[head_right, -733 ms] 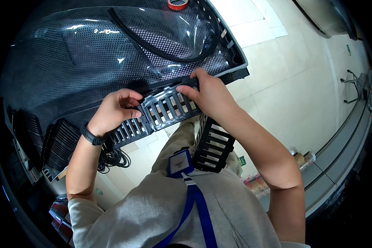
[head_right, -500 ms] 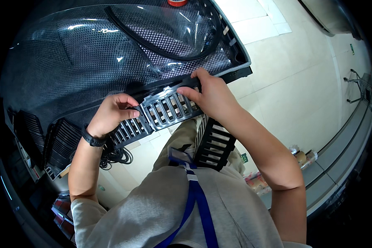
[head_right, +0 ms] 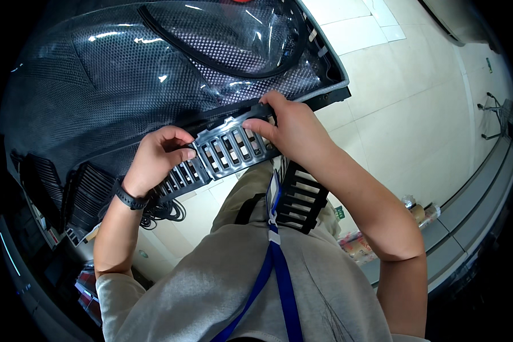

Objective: The person assembles black plastic slat components onto a large, curved, carbon-fiber-textured surface. They pick up individual slats, align them, and snap them into place. The person also handles a long black cable, positioning it along the edge of the assembly.

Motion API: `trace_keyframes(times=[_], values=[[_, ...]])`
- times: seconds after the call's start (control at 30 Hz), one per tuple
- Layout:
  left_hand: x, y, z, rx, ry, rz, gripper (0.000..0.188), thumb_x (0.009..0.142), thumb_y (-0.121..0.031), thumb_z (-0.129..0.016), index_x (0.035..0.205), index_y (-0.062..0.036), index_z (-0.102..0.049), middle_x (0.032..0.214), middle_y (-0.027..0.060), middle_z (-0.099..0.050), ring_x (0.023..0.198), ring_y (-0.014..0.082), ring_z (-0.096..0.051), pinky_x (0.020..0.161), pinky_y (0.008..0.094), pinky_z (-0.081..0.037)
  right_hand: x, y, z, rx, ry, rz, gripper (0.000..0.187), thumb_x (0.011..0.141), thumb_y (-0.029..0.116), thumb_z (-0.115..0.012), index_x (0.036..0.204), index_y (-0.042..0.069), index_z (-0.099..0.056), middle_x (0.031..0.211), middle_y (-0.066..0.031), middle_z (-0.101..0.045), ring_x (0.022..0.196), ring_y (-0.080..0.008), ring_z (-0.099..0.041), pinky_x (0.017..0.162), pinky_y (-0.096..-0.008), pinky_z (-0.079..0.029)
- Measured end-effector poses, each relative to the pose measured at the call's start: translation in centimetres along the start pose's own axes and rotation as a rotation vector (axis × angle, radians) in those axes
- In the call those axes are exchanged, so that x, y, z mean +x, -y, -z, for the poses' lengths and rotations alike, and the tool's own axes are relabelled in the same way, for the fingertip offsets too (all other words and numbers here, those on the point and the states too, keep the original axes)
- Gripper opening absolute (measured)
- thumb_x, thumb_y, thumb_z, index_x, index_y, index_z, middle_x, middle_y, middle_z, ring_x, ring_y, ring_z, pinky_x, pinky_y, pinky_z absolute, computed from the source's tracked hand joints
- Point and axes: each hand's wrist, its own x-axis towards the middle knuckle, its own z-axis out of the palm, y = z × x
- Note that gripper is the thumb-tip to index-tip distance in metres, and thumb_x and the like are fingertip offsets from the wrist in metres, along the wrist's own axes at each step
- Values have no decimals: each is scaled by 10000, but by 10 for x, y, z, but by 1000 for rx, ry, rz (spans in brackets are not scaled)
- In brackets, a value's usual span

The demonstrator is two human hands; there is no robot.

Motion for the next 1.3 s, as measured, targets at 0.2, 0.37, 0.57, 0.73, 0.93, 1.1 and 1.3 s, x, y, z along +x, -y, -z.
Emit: trace_keyframes(times=[0.2, 0.37, 0.57, 0.73, 0.93, 1.1, 1.3], values=[[3, -10, -35, 582, -244, -265, 584, 785, -402, -641, 1213, -37, -483, 825, 165, -613, 760, 325, -616, 669, 369, -486, 0, 2, 1, 34, -3, -22, 504, 765, 380, -701, 1018, -18, -523, 645, -167, -596, 603, -308, -615, 541, -357, -470], [26, -21, -58, 774, -412, -546, 727, 736, -441, -663, 1270, -17, -410, 907, 101, -580, 768, 263, -586, 693, 366, -438, -2, -1, 0, 41, -28, 11, 479, 764, 357, -705, 1002, -15, -518, 648, -175, -605, 615, -322, -623, 533, -363, -471], [35, -27, -63, 784, -342, -526, 613, 767, -385, -655, 1219, -18, -462, 837, 112, -609, 698, 273, -606, 633, 370, -476, -1, 0, 1, 48, -36, 32, 448, 781, 351, -685, 992, -4, -510, 664, -183, -611, 622, -342, -621, 530, -377, -474], [36, -30, -61, 752, -306, -505, 499, 786, -363, -646, 1133, -21, -534, 799, 127, -637, 658, 287, -626, 591, 357, -500, -2, -2, 0, 70, -26, 23, 414, 802, 340, -661, 995, 11, -500, 672, -172, -616, 622, -345, -616, 531, -386, -470], [38, -25, -60, 724, -242, -464, 447, 791, -349, -648, 1076, -17, -556, 770, 143, -638, 652, 302, -629, 584, 363, -506, -3, -9, -7, 133, -59, 50, 426, 803, 349, -659, 1011, 15, -495, 655, -163, -609, 614, -346, -613, 527, -391, -467], [32, -31, -61, 675, -259, -425, 418, 842, -390, -587, 1069, -40, -557, 803, 153, -647, 700, 320, -635, 617, 378, -511, -3, -2, -1, 145, -51, 30, 406, 798, 335, -661, 978, 3, -513, 680, -171, -617, 661, -348, -620, 582, -402, -475], [30, -42, -41, 119, -209, -266, 368, 938, -321, -457, 1129, -18, -541, 816, 170, -633, 762, 295, -628, 678, 338, -476, -10, 8, 1, 151, -124, 47, 401, 788, 278, -696, 1007, -4, -515, 735, -187, -627, 660, -306, -635, 586, -344, -472]])
